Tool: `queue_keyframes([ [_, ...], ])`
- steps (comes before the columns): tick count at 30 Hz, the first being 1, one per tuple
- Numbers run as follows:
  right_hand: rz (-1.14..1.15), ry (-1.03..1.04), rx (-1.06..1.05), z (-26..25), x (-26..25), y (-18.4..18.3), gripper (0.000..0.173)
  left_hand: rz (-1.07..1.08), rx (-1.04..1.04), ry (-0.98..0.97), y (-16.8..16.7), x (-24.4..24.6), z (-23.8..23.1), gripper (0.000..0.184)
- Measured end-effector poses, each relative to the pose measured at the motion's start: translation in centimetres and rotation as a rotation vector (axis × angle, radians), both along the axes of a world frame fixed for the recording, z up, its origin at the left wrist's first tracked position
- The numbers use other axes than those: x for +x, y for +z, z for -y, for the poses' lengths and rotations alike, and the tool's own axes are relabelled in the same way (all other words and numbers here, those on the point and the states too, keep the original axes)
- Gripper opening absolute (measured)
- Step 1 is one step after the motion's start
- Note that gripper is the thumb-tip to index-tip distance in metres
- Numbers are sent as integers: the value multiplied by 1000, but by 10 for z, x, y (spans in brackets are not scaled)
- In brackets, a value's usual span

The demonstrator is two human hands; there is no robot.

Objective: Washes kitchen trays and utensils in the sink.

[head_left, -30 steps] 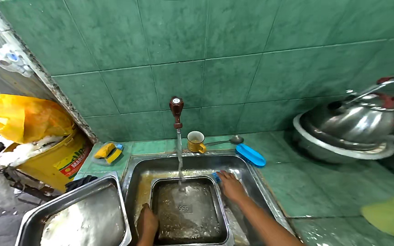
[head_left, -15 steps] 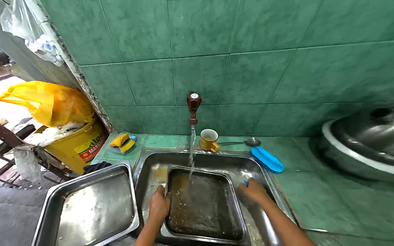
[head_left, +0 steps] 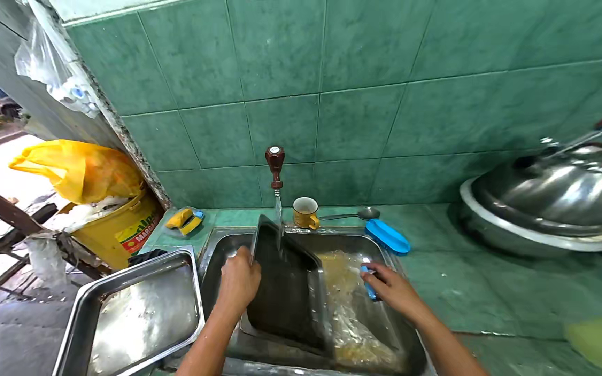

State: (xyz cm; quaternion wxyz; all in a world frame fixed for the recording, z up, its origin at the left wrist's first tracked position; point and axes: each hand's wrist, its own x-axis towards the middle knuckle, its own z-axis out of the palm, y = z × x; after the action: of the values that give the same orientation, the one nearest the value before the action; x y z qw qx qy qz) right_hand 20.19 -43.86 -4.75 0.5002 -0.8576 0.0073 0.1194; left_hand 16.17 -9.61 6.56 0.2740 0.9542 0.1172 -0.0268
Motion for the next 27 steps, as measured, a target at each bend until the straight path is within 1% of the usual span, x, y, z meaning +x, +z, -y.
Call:
queue_keyframes([
  [2, -35, 85, -41, -16, 1, -7, 46, -65, -153, 27, -47, 11, -11, 25],
  [4, -76, 169, -95, -32, 3, -20, 50, -115, -300, 38, -102, 19, -19, 26],
  [6, -121, 238, -166, -47, 4, -32, 53, -176, -368, 3, -145, 19, -19, 32],
  [8, -170, 286, -254, -59, 4, -44, 57, -320, -346, -85, -165, 17, -12, 38],
  [10, -199, 311, -366, -67, 2, -58, 57, -449, -303, -188, -176, 20, -7, 41],
  [11, -212, 321, -435, -69, 0, -62, 58, -452, -280, -216, -170, 24, -7, 44],
  [12, -220, 327, -509, -71, -3, -65, 59, -397, -258, -208, -152, 29, -7, 49],
  [13, -229, 333, -586, -72, -5, -66, 61, -299, -238, -164, -125, 37, -9, 53],
  [15, -242, 334, -684, -71, -8, -69, 64, -5, -220, -30, -63, 59, -16, 54],
  [17, -242, 319, -729, -67, -10, -73, 64, 276, -232, 39, -7, 88, -25, 56],
  [19, -260, 297, -755, -64, -10, -76, 66, 463, -268, 2, 42, 117, -26, 58],
  [21, -268, 272, -766, -64, -10, -79, 70, 496, -297, -67, 77, 144, -14, 62],
  [22, -269, 261, -766, -64, -10, -81, 72, 457, -316, -91, 88, 156, -3, 64],
  [24, -270, 251, -762, -65, -11, -81, 73, 390, -355, -84, 94, 179, 22, 67],
  [25, -264, 245, -766, -66, -11, -82, 73, 396, -391, -46, 92, 188, 34, 67],
  [27, -243, 229, -768, -67, -11, -85, 74, 515, -469, 44, 82, 199, 50, 70],
])
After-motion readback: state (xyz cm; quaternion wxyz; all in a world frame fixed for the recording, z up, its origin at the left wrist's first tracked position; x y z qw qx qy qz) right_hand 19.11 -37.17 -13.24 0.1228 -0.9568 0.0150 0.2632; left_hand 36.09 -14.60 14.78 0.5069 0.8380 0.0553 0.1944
